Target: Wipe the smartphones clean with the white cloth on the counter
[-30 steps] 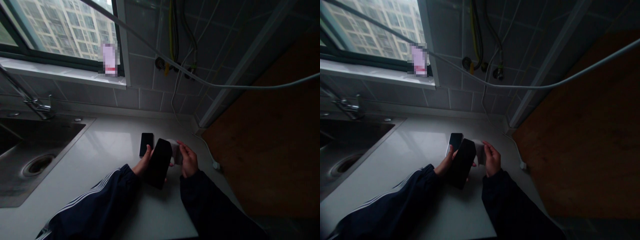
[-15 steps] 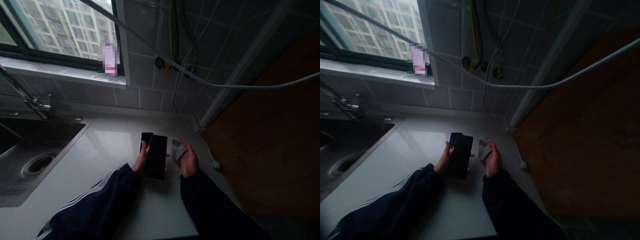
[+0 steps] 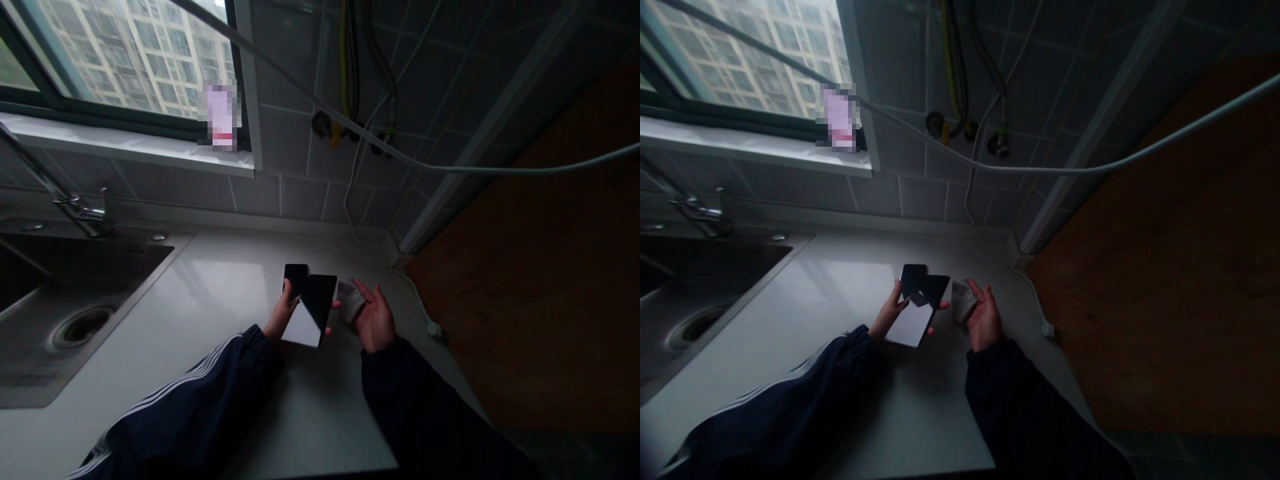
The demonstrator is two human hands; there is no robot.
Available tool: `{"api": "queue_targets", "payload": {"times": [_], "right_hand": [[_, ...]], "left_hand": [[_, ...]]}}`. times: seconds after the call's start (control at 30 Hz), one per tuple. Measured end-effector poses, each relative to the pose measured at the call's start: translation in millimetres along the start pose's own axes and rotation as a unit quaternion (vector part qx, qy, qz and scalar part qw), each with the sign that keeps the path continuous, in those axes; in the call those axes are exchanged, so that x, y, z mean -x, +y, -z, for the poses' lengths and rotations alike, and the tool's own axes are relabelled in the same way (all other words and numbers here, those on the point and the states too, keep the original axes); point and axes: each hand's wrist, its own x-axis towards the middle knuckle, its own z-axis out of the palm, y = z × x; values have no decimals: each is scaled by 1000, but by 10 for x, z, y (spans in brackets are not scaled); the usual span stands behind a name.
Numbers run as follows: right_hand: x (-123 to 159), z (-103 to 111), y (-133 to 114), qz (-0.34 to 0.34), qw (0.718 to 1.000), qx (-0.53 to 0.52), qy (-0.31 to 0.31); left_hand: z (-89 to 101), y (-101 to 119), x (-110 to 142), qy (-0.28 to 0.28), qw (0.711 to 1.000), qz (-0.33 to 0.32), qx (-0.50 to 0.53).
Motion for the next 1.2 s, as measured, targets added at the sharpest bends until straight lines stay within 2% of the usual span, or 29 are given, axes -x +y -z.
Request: {"api": "queue_targets", "payload": {"times": [0.1,0.13,0.2,0.23,0.3,0.37,0.43,0.53,0.6,0.67,0.77,0.97,1.1,1.2], "right_hand": [[-31,52,31,14,999,38,-29],[-25,65,37,36,997,60,-42],[23,85,40,128,979,138,-76],[62,91,39,194,957,192,-96],[157,98,37,328,881,310,-140],[242,98,39,402,804,400,-177],[286,96,47,435,745,466,-196],[277,100,52,468,673,537,-200],[251,108,43,486,635,566,-200],[233,111,29,500,610,580,-203],[234,102,16,511,598,583,-204],[306,50,53,499,607,571,-236],[376,27,90,472,616,555,-299],[449,10,92,449,615,535,-366]], "left_hand": [[57,19,-20,-31,999,34,-10],[56,22,-24,-39,998,41,-10],[22,22,-20,-49,998,46,-7],[-7,20,-12,-52,997,49,-3],[-76,16,15,-56,997,55,7],[-139,12,48,-42,997,66,11],[-181,9,74,-4,997,74,-3],[-209,1,85,47,995,78,-32],[-220,-3,77,62,994,80,-41],[-234,-5,67,67,994,78,-45],[-248,-15,58,65,994,68,-48],[-183,-66,0,90,994,35,-52],[-92,-66,-66,105,994,-24,-30],[-52,-33,-85,108,994,-26,-19]]}}
